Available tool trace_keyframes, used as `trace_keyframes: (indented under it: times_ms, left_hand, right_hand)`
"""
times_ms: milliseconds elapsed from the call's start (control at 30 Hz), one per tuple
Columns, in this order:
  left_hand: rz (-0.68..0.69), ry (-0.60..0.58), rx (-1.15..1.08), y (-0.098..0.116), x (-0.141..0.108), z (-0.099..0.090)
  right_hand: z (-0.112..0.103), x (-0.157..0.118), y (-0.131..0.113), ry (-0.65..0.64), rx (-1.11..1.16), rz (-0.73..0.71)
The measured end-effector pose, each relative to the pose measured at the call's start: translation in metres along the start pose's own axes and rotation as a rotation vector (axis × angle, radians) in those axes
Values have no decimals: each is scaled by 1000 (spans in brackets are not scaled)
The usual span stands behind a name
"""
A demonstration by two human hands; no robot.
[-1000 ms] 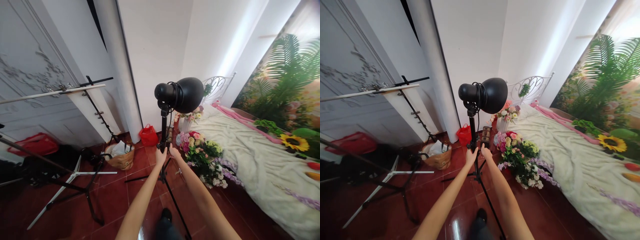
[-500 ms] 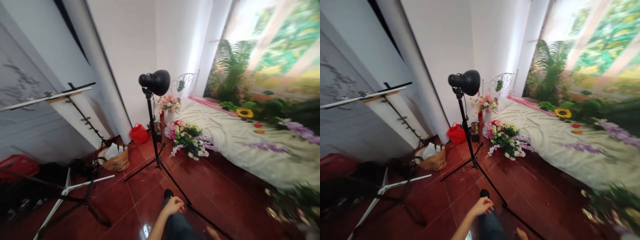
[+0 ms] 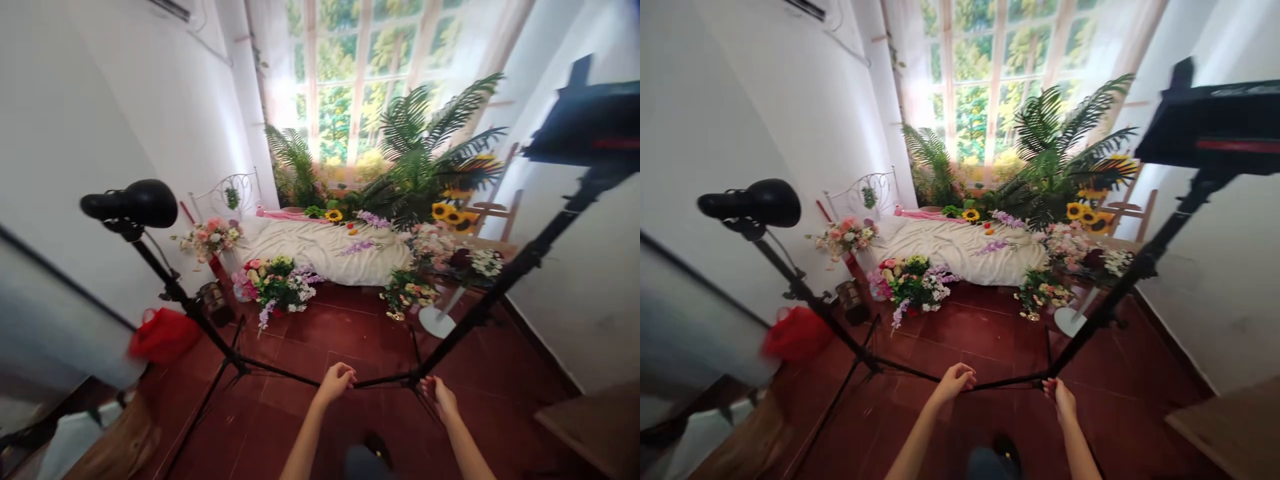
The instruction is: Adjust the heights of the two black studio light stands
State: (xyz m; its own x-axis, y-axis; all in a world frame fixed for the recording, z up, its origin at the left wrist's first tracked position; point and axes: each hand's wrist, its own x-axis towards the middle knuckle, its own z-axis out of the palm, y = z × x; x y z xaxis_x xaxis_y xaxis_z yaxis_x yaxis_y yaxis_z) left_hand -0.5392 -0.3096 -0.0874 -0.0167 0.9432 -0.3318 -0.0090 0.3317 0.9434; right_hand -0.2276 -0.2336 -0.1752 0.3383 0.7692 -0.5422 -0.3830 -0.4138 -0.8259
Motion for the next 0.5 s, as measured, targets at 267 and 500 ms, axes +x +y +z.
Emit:
trace_keyframes:
  times_ms: [267,500]
  left_hand:
    - [102,-122,214,54,44,85]
    - [359,-197,379,142,111,222]
  right_hand:
    - [-45,24,-125,-62,254,-17]
    - [-107,74,-236,-246,247,36]
